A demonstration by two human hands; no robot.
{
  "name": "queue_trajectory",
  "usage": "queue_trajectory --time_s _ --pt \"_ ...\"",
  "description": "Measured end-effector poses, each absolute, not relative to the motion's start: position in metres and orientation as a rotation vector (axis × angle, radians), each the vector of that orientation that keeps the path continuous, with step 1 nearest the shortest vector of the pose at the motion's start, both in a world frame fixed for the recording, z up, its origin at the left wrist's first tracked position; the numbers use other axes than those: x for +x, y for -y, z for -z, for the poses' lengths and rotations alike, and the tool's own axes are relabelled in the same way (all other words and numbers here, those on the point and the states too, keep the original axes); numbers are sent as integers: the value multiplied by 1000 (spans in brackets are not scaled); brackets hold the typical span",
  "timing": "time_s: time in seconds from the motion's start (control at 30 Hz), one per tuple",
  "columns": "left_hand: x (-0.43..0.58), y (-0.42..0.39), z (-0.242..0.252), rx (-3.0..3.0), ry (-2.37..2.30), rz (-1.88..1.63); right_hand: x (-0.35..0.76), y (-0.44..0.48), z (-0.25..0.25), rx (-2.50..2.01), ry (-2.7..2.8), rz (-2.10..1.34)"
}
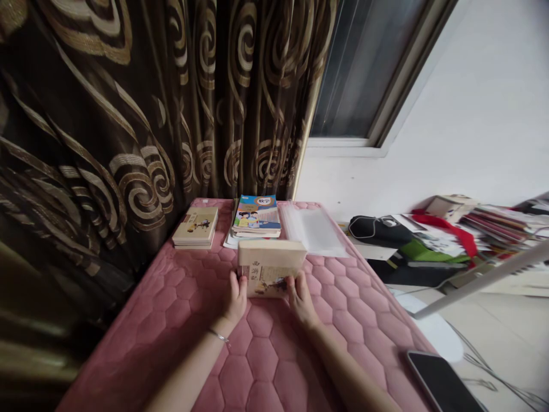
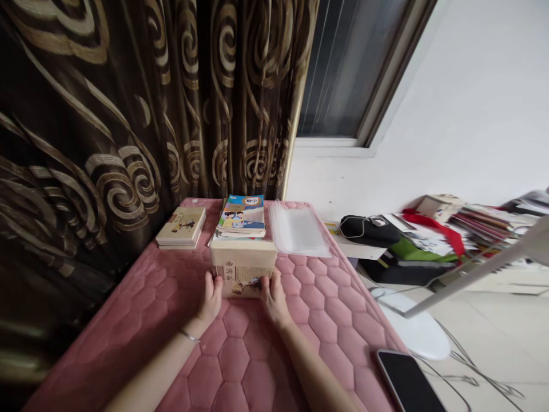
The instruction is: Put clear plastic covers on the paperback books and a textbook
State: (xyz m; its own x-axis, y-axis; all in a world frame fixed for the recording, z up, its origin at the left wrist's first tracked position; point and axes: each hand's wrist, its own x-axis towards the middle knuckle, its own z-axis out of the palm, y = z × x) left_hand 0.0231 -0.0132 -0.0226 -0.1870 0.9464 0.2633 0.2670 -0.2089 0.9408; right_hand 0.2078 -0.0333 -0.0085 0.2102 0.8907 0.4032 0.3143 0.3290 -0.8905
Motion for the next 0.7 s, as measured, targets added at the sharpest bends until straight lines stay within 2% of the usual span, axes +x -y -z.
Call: queue_trajectory --time_s 0.17,0.3,0.7 --pt "31 -8 -19 1424 -1324 -1463 209 17 -24 -1367 1310 -503" --pt "36 -29 -45 1242 -1313 -1381 218 1 -50 -1637 1337 -600" --pt "32 -38 -25 1099 -1469 -1055 238 -17 -20 -1729 1500 -744"
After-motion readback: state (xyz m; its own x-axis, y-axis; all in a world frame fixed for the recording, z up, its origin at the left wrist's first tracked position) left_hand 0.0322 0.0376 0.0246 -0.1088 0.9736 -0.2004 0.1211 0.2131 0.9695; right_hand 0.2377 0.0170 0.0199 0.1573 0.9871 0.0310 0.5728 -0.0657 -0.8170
